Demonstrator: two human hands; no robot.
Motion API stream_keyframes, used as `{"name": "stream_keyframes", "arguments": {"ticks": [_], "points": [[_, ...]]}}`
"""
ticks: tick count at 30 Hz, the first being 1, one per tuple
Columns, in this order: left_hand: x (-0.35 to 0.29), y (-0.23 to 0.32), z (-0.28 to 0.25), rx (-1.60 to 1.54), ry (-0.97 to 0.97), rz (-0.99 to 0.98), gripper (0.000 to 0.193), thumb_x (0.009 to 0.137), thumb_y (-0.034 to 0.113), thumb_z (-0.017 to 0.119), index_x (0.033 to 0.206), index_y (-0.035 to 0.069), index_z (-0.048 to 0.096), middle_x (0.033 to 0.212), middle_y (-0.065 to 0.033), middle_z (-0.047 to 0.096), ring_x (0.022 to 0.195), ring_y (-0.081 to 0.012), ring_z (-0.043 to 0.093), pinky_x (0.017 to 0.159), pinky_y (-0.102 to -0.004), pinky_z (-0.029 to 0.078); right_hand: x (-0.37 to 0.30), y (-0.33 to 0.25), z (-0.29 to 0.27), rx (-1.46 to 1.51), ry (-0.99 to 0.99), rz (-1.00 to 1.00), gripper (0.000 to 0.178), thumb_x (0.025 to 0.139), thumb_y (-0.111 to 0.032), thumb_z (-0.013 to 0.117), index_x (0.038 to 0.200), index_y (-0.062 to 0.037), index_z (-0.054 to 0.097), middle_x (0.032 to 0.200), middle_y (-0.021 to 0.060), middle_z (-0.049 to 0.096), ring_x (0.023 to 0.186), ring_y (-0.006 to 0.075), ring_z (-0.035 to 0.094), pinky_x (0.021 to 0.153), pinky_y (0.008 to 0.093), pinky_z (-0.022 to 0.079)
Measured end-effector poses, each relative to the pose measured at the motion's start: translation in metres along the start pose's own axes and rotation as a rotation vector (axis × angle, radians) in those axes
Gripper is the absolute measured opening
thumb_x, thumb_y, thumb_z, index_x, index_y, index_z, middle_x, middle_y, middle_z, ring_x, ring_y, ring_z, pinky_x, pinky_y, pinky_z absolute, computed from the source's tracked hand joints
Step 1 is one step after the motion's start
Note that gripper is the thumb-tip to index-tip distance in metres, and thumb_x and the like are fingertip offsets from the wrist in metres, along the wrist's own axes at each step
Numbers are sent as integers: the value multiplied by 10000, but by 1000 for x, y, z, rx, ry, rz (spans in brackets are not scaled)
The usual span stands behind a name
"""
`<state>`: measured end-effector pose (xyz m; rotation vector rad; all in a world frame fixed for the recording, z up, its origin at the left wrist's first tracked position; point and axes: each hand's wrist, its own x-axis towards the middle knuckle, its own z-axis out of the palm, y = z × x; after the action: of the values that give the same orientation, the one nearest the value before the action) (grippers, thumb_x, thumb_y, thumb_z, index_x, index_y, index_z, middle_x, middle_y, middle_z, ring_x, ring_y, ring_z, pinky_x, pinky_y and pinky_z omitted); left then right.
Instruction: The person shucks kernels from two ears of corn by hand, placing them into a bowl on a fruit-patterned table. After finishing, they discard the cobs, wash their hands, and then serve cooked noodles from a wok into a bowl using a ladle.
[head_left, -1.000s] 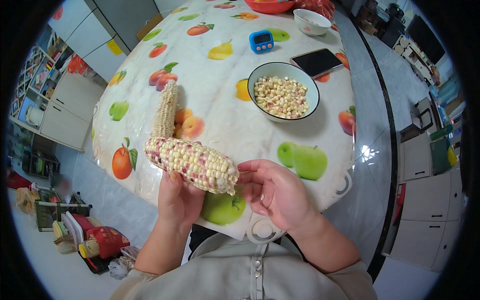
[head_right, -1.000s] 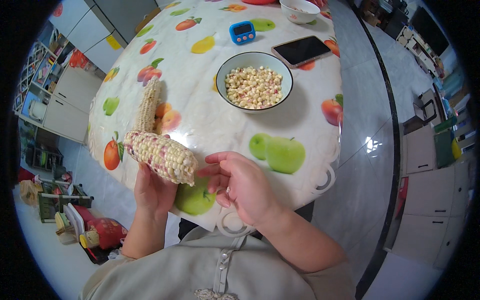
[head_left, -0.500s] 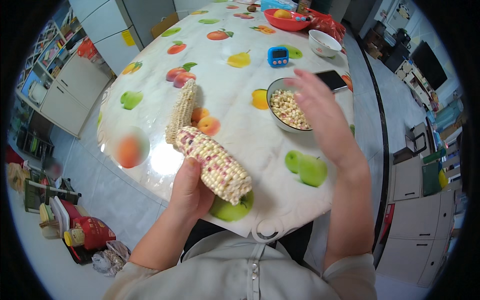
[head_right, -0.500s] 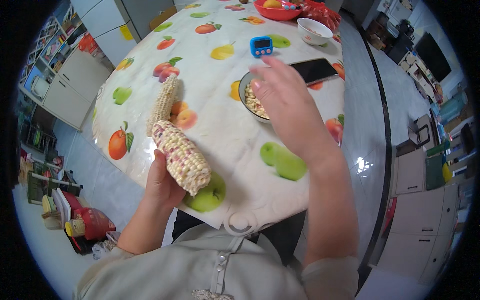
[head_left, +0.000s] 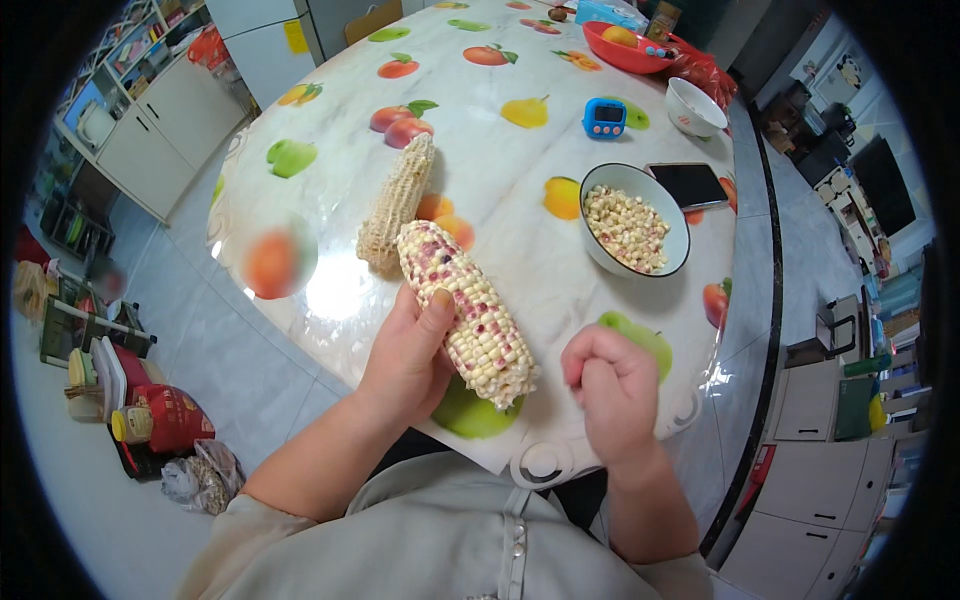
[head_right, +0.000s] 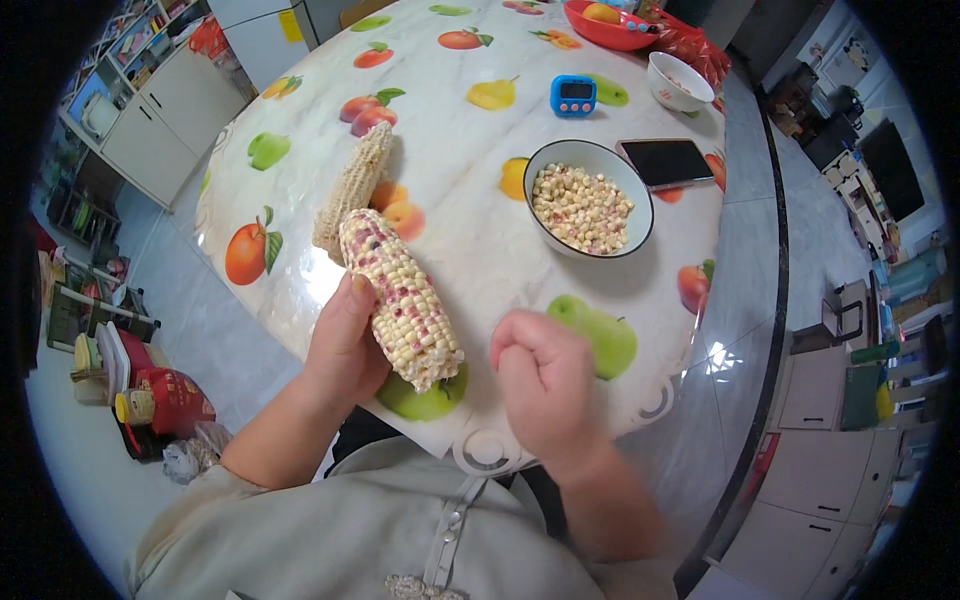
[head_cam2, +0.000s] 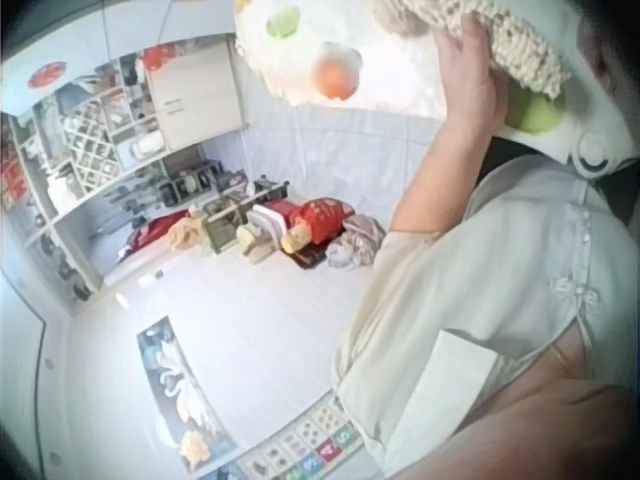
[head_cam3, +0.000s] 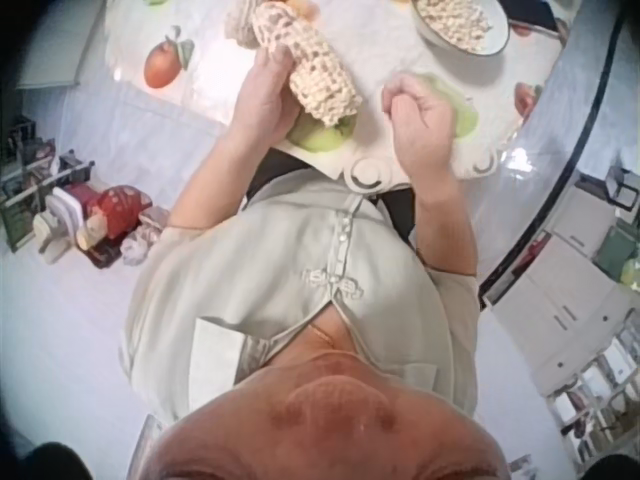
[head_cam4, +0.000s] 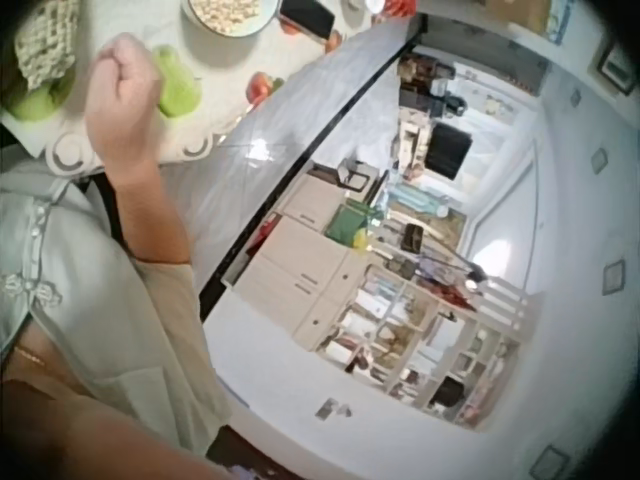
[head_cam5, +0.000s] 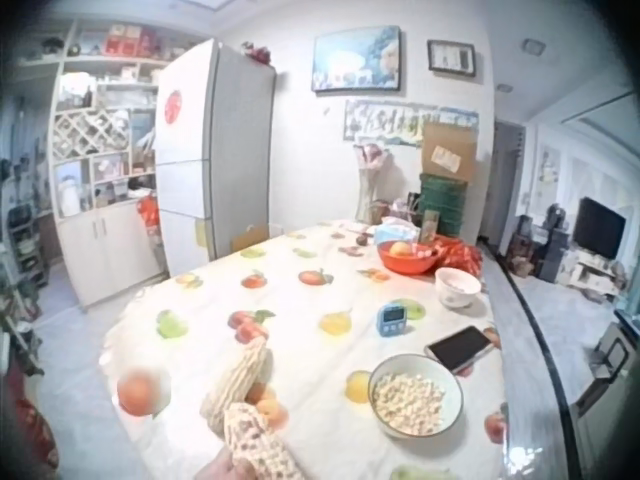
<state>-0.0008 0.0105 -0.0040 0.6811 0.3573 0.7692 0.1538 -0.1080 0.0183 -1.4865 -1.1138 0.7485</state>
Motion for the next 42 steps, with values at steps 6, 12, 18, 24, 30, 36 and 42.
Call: {"name": "stream_keyframes", "arguments": {"ticks": [6, 12, 18, 24, 30, 36, 42], "points": [[0, 3, 3, 56, -22, -11, 554, 893, 250, 554, 1337, 83, 267, 1101, -31, 499, 836, -77, 499, 630, -212, 408, -12, -9, 22, 490, -121, 319, 252, 951, -214, 394, 1077, -8, 466, 672, -4, 472, 570, 39, 392, 486, 184, 330], [-1, 0, -2, 161, -11, -15, 581, 860, 234, 618, 1312, 62, 296, 1098, -38, 505, 851, -77, 509, 625, -196, 418, -9, -8, 14, 661, -250, 396, 291, 948, -241, 415, 1099, -4, 491, 759, -7, 504, 585, 29, 382, 488, 173, 323], [-1, -2, 7, 203, 5, 44, 639, 834, 288, 651, 1306, 43, 296, 1144, -71, 494, 1014, -136, 528, 813, -283, 477, -3, -6, 7, 616, -445, 398, 278, 927, -217, 463, 1077, 13, 510, 887, 7, 530, 698, 32, 440, 592, 183, 380], [-1, -3, 12, 281, 24, 82, 638, 841, 282, 641, 1307, 42, 278, 1111, -63, 486, 975, -133, 519, 834, -295, 459, -3, -9, 5, 634, -472, 406, 275, 905, -178, 511, 1081, 34, 503, 914, 1, 532, 770, 29, 461, 662, 185, 400], [-1, -5, 11, 310, 81, 105, 632, 824, 290, 660, 1267, 36, 288, 1089, -70, 480, 962, -128, 508, 829, -289, 454, -3, -7, 3, 608, -505, 393, 267, 893, -146, 522, 1085, 38, 500, 916, 0, 539, 793, 29, 473, 676, 192, 414], [0, -6, 12, 392, 108, 151, 624, 816, 285, 669, 1238, 36, 283, 1072, -72, 479, 952, -125, 504, 830, -289, 453, -3, -7, 8, 542, -457, 389, 239, 859, -97, 535, 1053, 40, 506, 891, 1, 542, 782, 36, 478, 669, 201, 422], [-1, -6, 20, 422, 108, 134, 653, 804, 234, 685, 1252, 32, 255, 1083, -77, 473, 952, -128, 508, 830, -294, 456, -6, 6, 16, 428, -405, 366, 212, 812, -86, 542, 980, 40, 521, 822, 14, 558, 716, 51, 491, 619, 229, 435]]}}
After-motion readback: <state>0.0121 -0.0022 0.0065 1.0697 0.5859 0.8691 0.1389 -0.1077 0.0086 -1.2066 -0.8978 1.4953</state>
